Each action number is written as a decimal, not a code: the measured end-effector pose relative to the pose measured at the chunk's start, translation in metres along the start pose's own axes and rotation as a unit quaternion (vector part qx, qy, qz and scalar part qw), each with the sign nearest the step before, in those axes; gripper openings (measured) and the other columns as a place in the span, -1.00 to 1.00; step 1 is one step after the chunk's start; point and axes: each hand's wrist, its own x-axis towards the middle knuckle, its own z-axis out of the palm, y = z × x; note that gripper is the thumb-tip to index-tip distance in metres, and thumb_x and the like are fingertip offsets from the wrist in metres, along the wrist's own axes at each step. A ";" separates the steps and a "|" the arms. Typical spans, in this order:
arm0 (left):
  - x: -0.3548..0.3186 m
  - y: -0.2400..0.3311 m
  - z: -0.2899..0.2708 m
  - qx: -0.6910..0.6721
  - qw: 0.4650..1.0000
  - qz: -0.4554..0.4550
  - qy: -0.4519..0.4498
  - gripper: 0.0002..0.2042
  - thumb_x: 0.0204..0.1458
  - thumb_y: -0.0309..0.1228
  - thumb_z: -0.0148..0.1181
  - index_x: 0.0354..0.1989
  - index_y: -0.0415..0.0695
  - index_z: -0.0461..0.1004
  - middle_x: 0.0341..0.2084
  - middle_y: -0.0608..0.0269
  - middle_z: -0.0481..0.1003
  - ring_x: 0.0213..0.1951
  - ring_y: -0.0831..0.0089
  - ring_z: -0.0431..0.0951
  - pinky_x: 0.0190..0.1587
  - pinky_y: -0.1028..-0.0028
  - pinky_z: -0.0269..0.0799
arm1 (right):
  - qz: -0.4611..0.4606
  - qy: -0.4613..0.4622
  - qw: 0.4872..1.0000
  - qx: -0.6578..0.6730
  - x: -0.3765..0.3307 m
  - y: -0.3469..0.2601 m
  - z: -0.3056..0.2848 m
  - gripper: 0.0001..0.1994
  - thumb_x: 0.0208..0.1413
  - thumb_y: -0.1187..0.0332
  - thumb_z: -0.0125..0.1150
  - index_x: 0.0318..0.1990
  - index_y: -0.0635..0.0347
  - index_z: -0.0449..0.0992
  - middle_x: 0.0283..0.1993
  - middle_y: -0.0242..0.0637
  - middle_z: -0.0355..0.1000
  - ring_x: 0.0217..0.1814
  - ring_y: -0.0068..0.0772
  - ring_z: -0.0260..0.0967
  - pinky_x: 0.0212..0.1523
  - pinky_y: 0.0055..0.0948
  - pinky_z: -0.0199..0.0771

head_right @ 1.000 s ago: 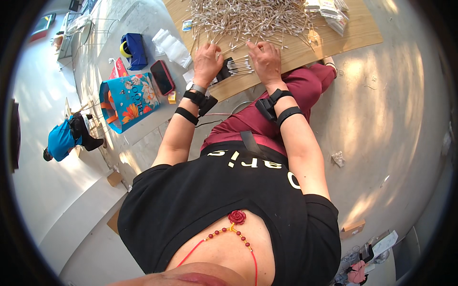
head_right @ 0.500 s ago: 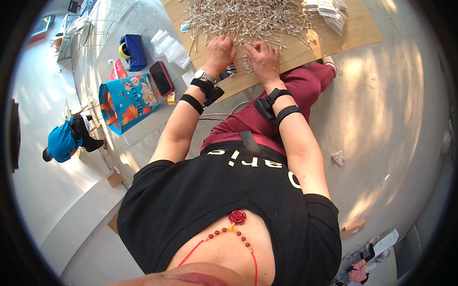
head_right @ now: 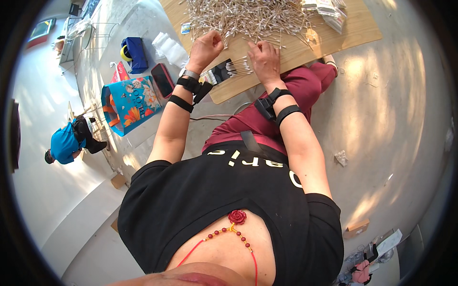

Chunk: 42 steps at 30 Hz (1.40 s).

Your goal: The person places short thin strips side-by-side onto a small dark rectangular plate on a wooden surface.

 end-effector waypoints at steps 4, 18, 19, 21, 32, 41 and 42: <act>0.001 -0.003 -0.005 -0.096 0.995 -0.022 0.018 -0.87 0.21 -0.43 0.30 -0.14 -0.20 0.62 -0.36 0.15 0.72 -0.27 0.42 0.75 -0.19 0.43 0.62 | 0.015 0.019 1.000 0.016 -0.001 0.002 0.001 -0.64 0.18 0.24 0.40 0.14 -0.09 0.64 -0.02 -0.37 0.47 0.09 -0.23 0.43 0.10 -0.14 0.33; -0.051 0.020 0.032 -0.033 0.996 0.037 0.079 -0.90 0.20 -0.43 0.31 -0.17 -0.13 0.65 -0.34 0.08 0.66 -0.26 0.09 0.67 -0.17 0.22 0.55 | 0.039 0.031 0.999 0.017 0.026 -0.007 -0.005 -0.80 0.14 0.28 0.44 -0.08 -0.08 0.67 -0.09 -0.40 0.48 0.04 -0.23 0.44 0.06 -0.15 0.35; -0.052 0.023 0.033 -0.004 0.994 0.059 0.093 -0.91 0.19 -0.42 0.31 -0.18 -0.12 0.64 -0.34 0.09 0.65 -0.25 0.06 0.65 -0.15 0.19 0.54 | 0.039 0.023 0.999 0.005 0.029 -0.007 -0.003 -0.82 0.14 0.28 0.43 -0.10 -0.07 0.67 -0.10 -0.40 0.48 0.03 -0.23 0.44 0.06 -0.14 0.34; -0.055 0.028 0.033 -0.007 0.994 0.043 0.099 -0.92 0.19 -0.42 0.29 -0.19 -0.11 0.63 -0.35 0.07 0.63 -0.21 0.03 0.63 -0.10 0.13 0.52 | 0.040 0.009 0.999 -0.017 0.036 -0.005 0.000 -0.86 0.15 0.27 0.42 -0.15 -0.06 0.68 -0.12 -0.39 0.47 0.01 -0.23 0.44 0.06 -0.12 0.33; -0.052 0.011 0.029 -0.130 0.961 -0.125 0.209 -0.90 0.27 -0.42 0.24 -0.15 -0.17 0.58 -0.38 0.07 0.69 -0.32 0.13 0.73 -0.25 0.24 0.60 | 0.011 -0.034 0.996 -0.083 0.047 -0.004 0.008 -0.88 0.14 0.25 0.41 -0.21 -0.03 0.66 -0.12 -0.35 0.50 0.05 -0.22 0.47 0.09 -0.13 0.35; -0.064 0.014 0.022 -0.202 0.951 -0.119 0.203 -0.93 0.27 -0.50 0.24 -0.14 -0.20 0.58 -0.38 0.14 0.71 -0.31 0.35 0.75 -0.26 0.40 0.59 | -0.090 -0.066 0.994 -0.015 0.053 -0.024 0.017 -0.89 0.15 0.35 0.29 -0.18 0.02 0.63 -0.11 -0.33 0.49 0.04 -0.21 0.45 0.08 -0.15 0.37; -0.064 0.018 0.021 -0.209 0.950 -0.117 0.202 -0.93 0.27 -0.51 0.24 -0.14 -0.20 0.58 -0.38 0.14 0.71 -0.31 0.37 0.75 -0.26 0.41 0.59 | -0.087 -0.071 0.993 -0.023 0.053 -0.022 0.020 -0.89 0.16 0.36 0.27 -0.18 0.03 0.62 -0.11 -0.32 0.49 0.04 -0.21 0.45 0.08 -0.16 0.37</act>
